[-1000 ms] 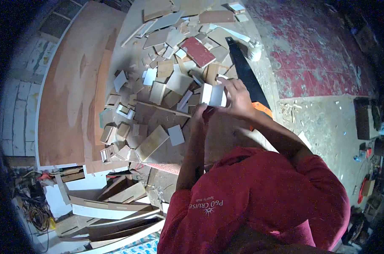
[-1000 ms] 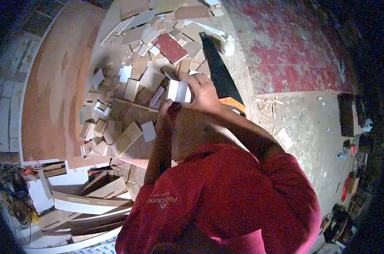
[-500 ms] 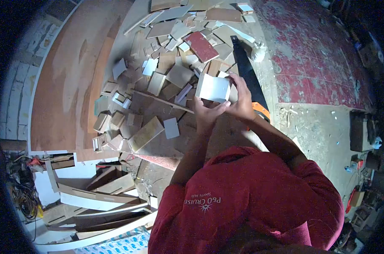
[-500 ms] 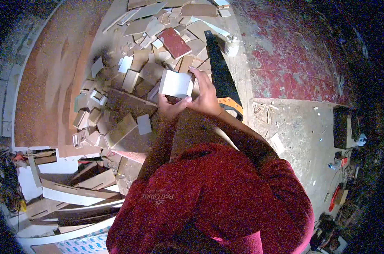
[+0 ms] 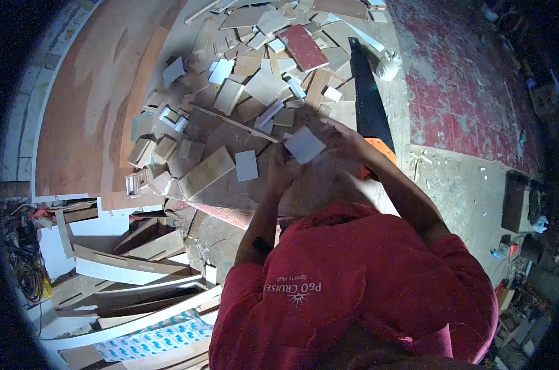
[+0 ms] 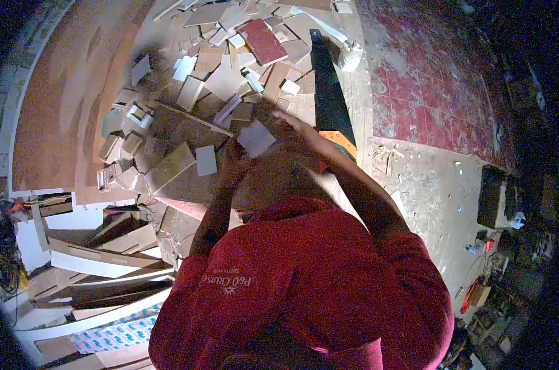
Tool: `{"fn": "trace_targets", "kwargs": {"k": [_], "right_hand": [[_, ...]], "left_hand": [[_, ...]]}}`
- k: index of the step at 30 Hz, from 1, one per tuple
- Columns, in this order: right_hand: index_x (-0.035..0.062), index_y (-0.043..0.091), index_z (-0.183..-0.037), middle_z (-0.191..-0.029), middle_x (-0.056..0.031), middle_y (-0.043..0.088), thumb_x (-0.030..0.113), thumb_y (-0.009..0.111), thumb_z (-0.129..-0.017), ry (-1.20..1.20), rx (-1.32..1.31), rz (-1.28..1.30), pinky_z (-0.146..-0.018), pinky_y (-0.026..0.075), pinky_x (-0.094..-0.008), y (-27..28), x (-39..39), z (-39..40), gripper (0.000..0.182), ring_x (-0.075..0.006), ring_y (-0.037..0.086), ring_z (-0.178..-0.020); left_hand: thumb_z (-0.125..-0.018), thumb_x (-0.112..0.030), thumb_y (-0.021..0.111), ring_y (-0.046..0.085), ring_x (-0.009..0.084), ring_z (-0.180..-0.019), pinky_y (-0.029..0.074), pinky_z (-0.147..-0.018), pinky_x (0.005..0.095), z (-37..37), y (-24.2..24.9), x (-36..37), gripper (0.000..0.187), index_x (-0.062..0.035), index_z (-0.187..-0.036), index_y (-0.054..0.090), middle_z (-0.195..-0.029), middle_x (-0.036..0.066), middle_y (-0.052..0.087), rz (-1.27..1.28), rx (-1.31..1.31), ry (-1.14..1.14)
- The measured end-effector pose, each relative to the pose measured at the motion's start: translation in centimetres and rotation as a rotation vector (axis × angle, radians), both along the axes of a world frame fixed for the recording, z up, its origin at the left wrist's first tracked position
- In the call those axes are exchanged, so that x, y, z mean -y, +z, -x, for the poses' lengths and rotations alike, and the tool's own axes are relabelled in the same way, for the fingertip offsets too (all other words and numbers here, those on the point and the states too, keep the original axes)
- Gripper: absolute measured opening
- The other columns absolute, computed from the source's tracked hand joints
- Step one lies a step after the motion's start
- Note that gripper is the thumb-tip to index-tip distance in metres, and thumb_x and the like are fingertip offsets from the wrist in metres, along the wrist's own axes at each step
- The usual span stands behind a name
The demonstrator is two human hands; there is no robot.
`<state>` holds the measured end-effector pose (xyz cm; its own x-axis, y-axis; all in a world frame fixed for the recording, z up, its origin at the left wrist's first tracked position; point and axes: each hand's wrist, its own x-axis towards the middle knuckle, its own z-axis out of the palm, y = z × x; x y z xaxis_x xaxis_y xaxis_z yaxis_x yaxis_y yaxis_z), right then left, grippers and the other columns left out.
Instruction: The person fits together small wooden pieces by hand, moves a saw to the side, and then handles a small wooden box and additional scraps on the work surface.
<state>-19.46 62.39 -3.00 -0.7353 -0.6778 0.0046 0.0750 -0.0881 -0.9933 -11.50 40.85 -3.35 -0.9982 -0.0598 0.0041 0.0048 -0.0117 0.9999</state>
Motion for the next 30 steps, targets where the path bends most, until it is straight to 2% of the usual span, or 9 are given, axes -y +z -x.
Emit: {"fn": "trace_targets", "kwargs": {"k": [2,8,10,13,16,19,25,28,30], "right_hand": [[0.0085,0.02,-0.141,-0.131,-0.0183,0.042,0.023,0.079,-0.062,0.026,0.153,0.125,-0.09,0.042,-0.0369,-1.4,-0.2,-0.3,0.099,-0.0274,0.047,-0.113],[0.0071,0.02,-0.141,-0.134,-0.0183,0.04,0.026,0.082,-0.054,0.082,-0.357,-0.431,-0.094,0.04,-0.0404,-3.4,-0.3,-1.7,0.109,-0.0309,0.044,-0.117],[0.0071,0.023,-0.14,-0.131,-0.0192,0.043,0.031,0.083,-0.048,0.037,-0.692,-0.565,-0.099,0.034,-0.0426,-2.8,0.3,-1.9,0.113,-0.0355,0.042,-0.118],[0.0069,0.026,-0.138,-0.128,-0.0202,0.045,0.034,0.082,-0.043,0.026,-0.773,-0.755,-0.105,0.025,-0.0453,-3.4,0.5,-1.8,0.114,-0.0381,0.041,-0.118],[0.0069,0.028,-0.137,-0.127,-0.0198,0.046,0.034,0.081,-0.042,0.004,-0.899,-0.649,-0.106,0.02,-0.0483,-2.8,0.5,-1.8,0.112,-0.0375,0.041,-0.118],[0.0063,0.03,-0.136,-0.128,-0.0183,0.046,0.034,0.079,-0.043,0.097,-0.776,-0.842,-0.107,0.017,-0.0508,-2.6,0.8,-1.7,0.109,-0.0367,0.04,-0.119],[0.0091,0.027,-0.138,-0.132,-0.0178,0.042,0.035,0.079,-0.044,0.102,-0.83,-0.85,-0.107,0.017,-0.0506,-2.7,0.7,-1.8,0.11,-0.0371,0.039,-0.121],[0.0078,0.028,-0.137,-0.133,-0.0187,0.041,0.036,0.079,-0.044,0.06,-0.836,-0.845,-0.106,0.018,-0.0499,-6.6,0.5,-1.6,0.11,-0.0371,0.038,-0.122],[0.0064,0.03,-0.136,-0.133,-0.0194,0.04,0.037,0.079,-0.045,0.065,-0.861,-0.757,-0.106,0.019,-0.0497,-4.0,0.4,-1.7,0.109,-0.0379,0.038,-0.122]], "left_hand": [[-0.06,-0.017,0.081,0.057,0.0235,-0.099,0.047,-0.084,0.0349,-0.6,-0.7,0.4,0.074,-0.0012,-0.12,0.04,-0.107,0.013,0.057,0.053,-0.036,-0.027],[-0.052,-0.023,0.084,0.05,0.0323,-0.11,0.042,-0.091,0.0433,-1.9,0.9,0.1,0.097,-0.0048,-0.13,0.029,-0.113,0.017,0.053,0.353,0.091,-0.186],[-0.048,-0.028,0.085,0.044,0.037,-0.113,0.037,-0.095,0.048,-1.5,1.2,-0.4,0.107,-0.0073,-0.134,0.025,-0.118,0.019,0.05,0.905,0.036,-0.254],[-0.046,-0.033,0.084,0.042,0.0401,-0.113,0.034,-0.096,0.0509,-1.3,-1.6,-0.4,0.111,-0.0088,-0.136,0.024,-0.121,0.019,0.048,0.925,-0.012,-0.233],[-0.047,-0.035,0.083,0.043,0.0411,-0.111,0.034,-0.094,0.052,-1.2,-0.6,-1.0,0.111,-0.0092,-0.137,0.024,-0.121,0.02,0.047,0.984,-0.008,-0.198],[-0.048,-0.036,0.083,0.044,0.0415,-0.11,0.033,-0.093,0.0535,-1.4,-1.5,-0.9,0.111,-0.0084,-0.137,0.023,-0.12,0.02,0.047,0.975,-0.026,-0.155],[-0.051,-0.035,0.081,0.045,0.0405,-0.109,0.033,-0.094,0.0512,-1.3,-3.8,-1.0,0.11,-0.0064,-0.138,0.021,-0.122,0.019,0.047,0.909,-0.131,-0.141],[-0.051,-0.034,0.081,0.045,0.0395,-0.11,0.032,-0.095,0.0496,-1.3,-4.2,-0.4,0.11,-0.0075,-0.138,0.02,-0.121,0.017,0.05,0.913,-0.036,-0.164],[-0.052,-0.034,0.081,0.045,0.0389,-0.11,0.031,-0.095,0.0492,-1.5,-2.5,-0.8,0.109,-0.0081,-0.139,0.019,-0.119,0.016,0.051,0.94,-0.035,-0.14]]}}
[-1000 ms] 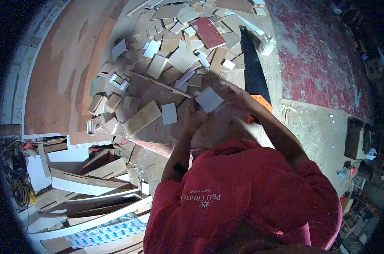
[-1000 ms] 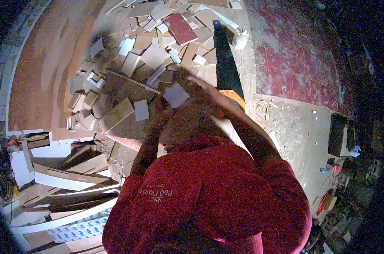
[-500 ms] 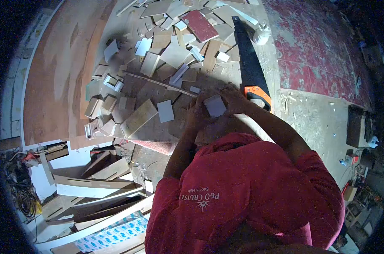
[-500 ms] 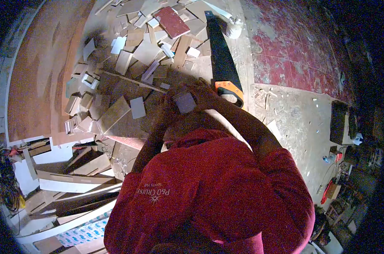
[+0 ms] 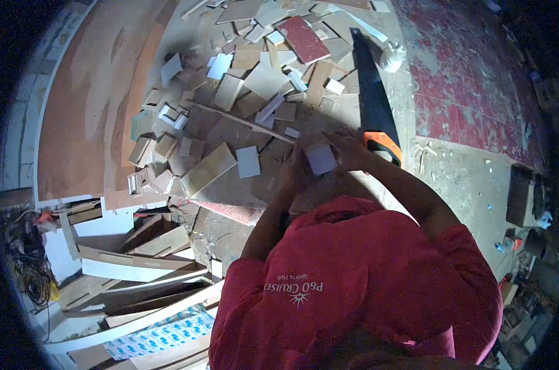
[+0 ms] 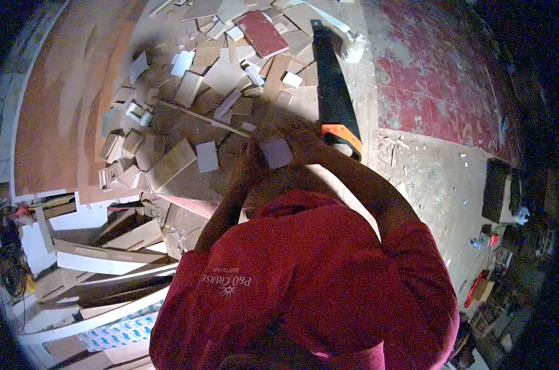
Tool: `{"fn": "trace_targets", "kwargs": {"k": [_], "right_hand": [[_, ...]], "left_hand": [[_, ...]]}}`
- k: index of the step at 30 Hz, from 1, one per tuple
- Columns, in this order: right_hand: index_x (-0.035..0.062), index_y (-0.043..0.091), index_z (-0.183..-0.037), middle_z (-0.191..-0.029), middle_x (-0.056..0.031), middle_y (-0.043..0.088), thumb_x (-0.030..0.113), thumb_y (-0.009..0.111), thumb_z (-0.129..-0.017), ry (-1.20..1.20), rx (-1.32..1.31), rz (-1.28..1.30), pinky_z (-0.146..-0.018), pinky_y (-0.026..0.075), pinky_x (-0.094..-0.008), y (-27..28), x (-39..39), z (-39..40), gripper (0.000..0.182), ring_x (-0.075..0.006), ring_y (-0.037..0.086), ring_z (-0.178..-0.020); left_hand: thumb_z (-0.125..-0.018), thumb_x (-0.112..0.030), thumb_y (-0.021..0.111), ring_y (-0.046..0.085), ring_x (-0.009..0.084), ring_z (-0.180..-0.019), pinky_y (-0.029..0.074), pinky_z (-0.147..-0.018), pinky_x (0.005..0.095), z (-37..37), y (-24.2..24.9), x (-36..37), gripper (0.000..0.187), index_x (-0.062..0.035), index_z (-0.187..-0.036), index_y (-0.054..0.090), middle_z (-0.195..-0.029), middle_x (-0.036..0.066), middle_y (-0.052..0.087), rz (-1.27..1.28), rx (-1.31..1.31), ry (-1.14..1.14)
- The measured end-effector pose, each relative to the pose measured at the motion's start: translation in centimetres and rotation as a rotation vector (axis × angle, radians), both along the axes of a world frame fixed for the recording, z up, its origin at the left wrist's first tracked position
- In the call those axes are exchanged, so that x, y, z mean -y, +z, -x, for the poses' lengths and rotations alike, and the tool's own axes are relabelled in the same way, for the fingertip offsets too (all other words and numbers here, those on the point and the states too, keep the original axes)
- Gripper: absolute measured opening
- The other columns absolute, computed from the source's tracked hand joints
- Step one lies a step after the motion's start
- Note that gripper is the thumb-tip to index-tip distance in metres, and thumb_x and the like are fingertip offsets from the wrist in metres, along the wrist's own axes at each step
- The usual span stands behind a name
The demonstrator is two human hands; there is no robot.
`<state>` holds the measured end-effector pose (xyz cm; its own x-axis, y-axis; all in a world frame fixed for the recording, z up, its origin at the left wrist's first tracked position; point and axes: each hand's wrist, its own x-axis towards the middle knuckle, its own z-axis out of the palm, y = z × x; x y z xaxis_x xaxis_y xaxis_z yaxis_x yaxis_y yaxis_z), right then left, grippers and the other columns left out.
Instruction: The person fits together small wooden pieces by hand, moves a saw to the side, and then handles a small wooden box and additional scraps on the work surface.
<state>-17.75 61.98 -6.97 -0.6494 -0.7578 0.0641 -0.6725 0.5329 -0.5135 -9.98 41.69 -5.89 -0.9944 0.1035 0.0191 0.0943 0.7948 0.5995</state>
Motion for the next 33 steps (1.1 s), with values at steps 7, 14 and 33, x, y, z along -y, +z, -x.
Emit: {"fn": "trace_targets", "kwargs": {"k": [7,14,33], "right_hand": [[0.0058,0.025,-0.138,-0.131,-0.0204,0.04,0.035,0.081,-0.045,-0.027,-0.069,0.061,-0.103,0.026,-0.0497,-3.4,0.1,1.1,0.112,-0.0409,0.037,-0.12],[0.0079,0.021,-0.139,-0.129,-0.0201,0.043,0.028,0.08,-0.049,-0.08,0.101,-0.009,-0.101,0.031,-0.049,-0.9,0.2,2.2,0.11,-0.0408,0.037,-0.12],[0.0113,0.061,-0.104,-0.084,-0.0154,0.061,0.02,0.064,-0.078,-0.967,-0.378,0.265,-0.064,0.048,-0.0378,9.3,-13.1,15.6,0.027,-0.0289,0.062,-0.072]], "left_hand": [[-0.051,-0.039,0.08,0.046,0.0378,-0.11,0.033,-0.094,0.0492,0.7,-2.6,0.5,0.113,-0.0105,-0.141,0.017,-0.119,0.014,0.052,-0.064,0.019,0.001],[-0.055,-0.039,0.08,0.05,0.0393,-0.104,0.034,-0.093,0.0497,0.6,0.3,-1.1,0.108,-0.0084,-0.14,0.02,-0.119,0.015,0.052,-0.028,-0.085,0.135],[-0.049,-0.045,0.08,0.038,0.041,-0.116,0.031,-0.097,0.0511,0.6,-0.8,-0.7,0.097,-0.0012,-0.125,0.038,-0.119,0.023,0.047,0.066,0.052,0.126]]}}
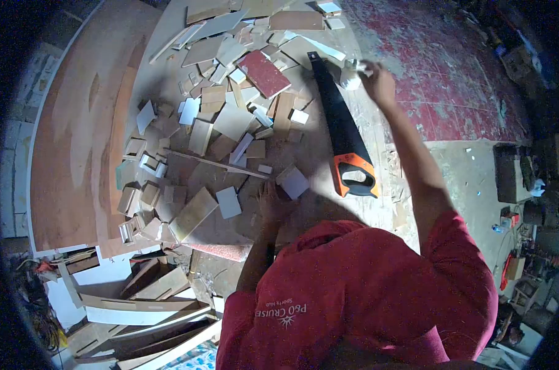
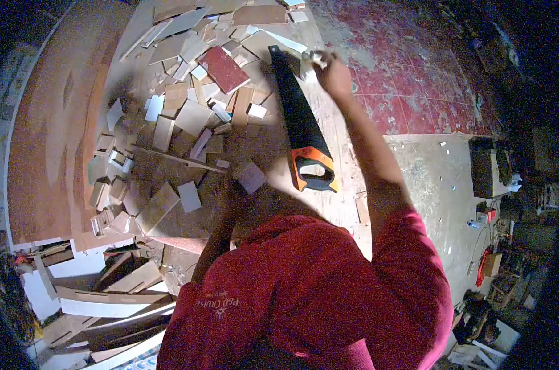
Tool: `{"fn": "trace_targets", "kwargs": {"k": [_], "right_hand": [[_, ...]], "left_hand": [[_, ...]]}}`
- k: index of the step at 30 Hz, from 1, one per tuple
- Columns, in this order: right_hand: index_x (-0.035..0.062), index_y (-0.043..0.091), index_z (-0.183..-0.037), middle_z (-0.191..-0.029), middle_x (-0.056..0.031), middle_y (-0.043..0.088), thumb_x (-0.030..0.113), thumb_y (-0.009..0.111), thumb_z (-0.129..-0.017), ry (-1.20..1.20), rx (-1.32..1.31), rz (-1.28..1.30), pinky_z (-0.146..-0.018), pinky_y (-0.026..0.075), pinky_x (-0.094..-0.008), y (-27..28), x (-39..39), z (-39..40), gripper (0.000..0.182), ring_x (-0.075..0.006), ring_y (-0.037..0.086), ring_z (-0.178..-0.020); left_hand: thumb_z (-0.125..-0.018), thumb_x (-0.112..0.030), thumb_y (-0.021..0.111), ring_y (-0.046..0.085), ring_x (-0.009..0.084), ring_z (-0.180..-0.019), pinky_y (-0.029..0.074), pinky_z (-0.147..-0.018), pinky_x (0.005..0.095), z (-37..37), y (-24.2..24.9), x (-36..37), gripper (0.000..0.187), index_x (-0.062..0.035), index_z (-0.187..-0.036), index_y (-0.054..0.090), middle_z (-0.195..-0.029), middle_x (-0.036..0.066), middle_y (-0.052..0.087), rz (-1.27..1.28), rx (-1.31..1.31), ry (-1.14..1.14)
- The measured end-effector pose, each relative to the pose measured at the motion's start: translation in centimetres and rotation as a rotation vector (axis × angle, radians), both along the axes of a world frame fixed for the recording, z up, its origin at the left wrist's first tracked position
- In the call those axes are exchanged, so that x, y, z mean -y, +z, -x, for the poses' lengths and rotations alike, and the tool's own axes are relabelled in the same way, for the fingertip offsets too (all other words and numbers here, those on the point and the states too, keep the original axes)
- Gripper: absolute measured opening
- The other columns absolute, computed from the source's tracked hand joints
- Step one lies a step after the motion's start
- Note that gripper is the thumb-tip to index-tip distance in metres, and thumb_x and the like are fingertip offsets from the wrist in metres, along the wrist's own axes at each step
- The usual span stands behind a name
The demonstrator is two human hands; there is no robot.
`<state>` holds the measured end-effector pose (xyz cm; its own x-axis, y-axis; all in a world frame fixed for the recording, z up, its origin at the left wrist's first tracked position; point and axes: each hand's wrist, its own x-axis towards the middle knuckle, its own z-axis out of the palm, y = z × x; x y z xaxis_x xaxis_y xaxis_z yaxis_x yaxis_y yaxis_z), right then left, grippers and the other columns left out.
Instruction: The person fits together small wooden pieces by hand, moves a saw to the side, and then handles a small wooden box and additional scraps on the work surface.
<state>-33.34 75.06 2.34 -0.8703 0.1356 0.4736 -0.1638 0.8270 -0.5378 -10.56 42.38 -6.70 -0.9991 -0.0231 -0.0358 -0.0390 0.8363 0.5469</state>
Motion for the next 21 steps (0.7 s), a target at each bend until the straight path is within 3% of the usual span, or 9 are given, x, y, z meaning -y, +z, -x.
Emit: {"fn": "trace_targets", "kwargs": {"k": [1,3,8,11,13,18,21], "right_hand": [[0.0134,0.061,-0.109,-0.089,-0.0163,0.061,0.022,0.063,-0.079,0.028,-0.032,-0.024,-0.066,0.048,-0.0394,0.3,-0.5,1.3,0.032,-0.0303,0.062,-0.075],[0.018,0.058,-0.116,-0.091,-0.0166,0.06,0.026,0.06,-0.08,0.121,0.057,-0.259,-0.068,0.048,-0.0412,0.2,-1.6,3.8,0.036,-0.0333,0.061,-0.077],[0.0144,0.066,-0.09,-0.086,-0.0154,0.063,0.026,0.052,-0.082,0.171,0.203,-0.485,-0.068,0.05,-0.0452,-0.4,-2.3,7.2,0.02,-0.0363,0.062,-0.077],[0.0112,0.065,-0.085,-0.087,-0.0151,0.063,0.026,0.052,-0.081,0.236,0.242,-0.567,-0.068,0.05,-0.0454,0.1,-3.0,7.9,0.02,-0.0365,0.061,-0.078],[0.0102,0.064,-0.084,-0.087,-0.0156,0.062,0.026,0.053,-0.081,0.263,0.23,-0.604,-0.067,0.05,-0.0456,0.0,-3.2,8.5,0.02,-0.0364,0.061,-0.079],[0.0081,0.063,-0.084,-0.086,-0.016,0.062,0.025,0.054,-0.08,0.214,0.305,-0.673,-0.065,0.05,-0.046,1.2,-3.1,9.2,0.02,-0.0367,0.062,-0.077],[0.0074,0.063,-0.084,-0.086,-0.0152,0.063,0.024,0.054,-0.079,0.138,0.244,-0.486,-0.063,0.05,-0.0462,2.2,-2.8,8.3,0.019,-0.0368,0.062,-0.075]], "left_hand": [[-0.049,-0.046,0.08,0.038,0.0404,-0.117,0.03,-0.098,0.0514,0.1,0.4,0.0,0.097,-0.0011,-0.125,0.038,-0.121,0.024,0.046,-0.088,0.055,0.002],[-0.049,-0.047,0.079,0.038,0.0401,-0.118,0.03,-0.098,0.0516,-0.1,-0.8,0.2,0.098,-0.0012,-0.126,0.038,-0.121,0.024,0.046,-0.033,0.016,-0.008],[-0.049,-0.049,0.078,0.038,0.0398,-0.118,0.028,-0.099,0.0527,0.2,-2.1,0.5,0.1,-0.0012,-0.128,0.038,-0.124,0.021,0.046,0.068,-0.03,-0.019],[-0.049,-0.049,0.078,0.038,0.0396,-0.119,0.028,-0.099,0.0525,0.2,-2.0,0.3,0.1,-0.0024,-0.128,0.038,-0.126,0.018,0.045,0.076,-0.067,-0.036],[-0.049,-0.045,0.078,0.037,0.0391,-0.119,0.027,-0.1,0.0515,0.2,0.7,-0.4,0.099,-0.0037,-0.129,0.038,-0.128,0.016,0.044,0.015,0.062,0.032],[-0.049,-0.041,0.079,0.036,0.0388,-0.119,0.027,-0.101,0.0505,0.0,0.1,0.0,0.098,-0.0048,-0.129,0.037,-0.126,0.016,0.046,0.02,0.035,-0.013],[-0.049,-0.04,0.079,0.037,0.0386,-0.119,0.027,-0.101,0.05,0.2,-1.0,0.3,0.096,-0.0046,-0.128,0.037,-0.124,0.016,0.046,0.012,0.022,-0.009]]}}
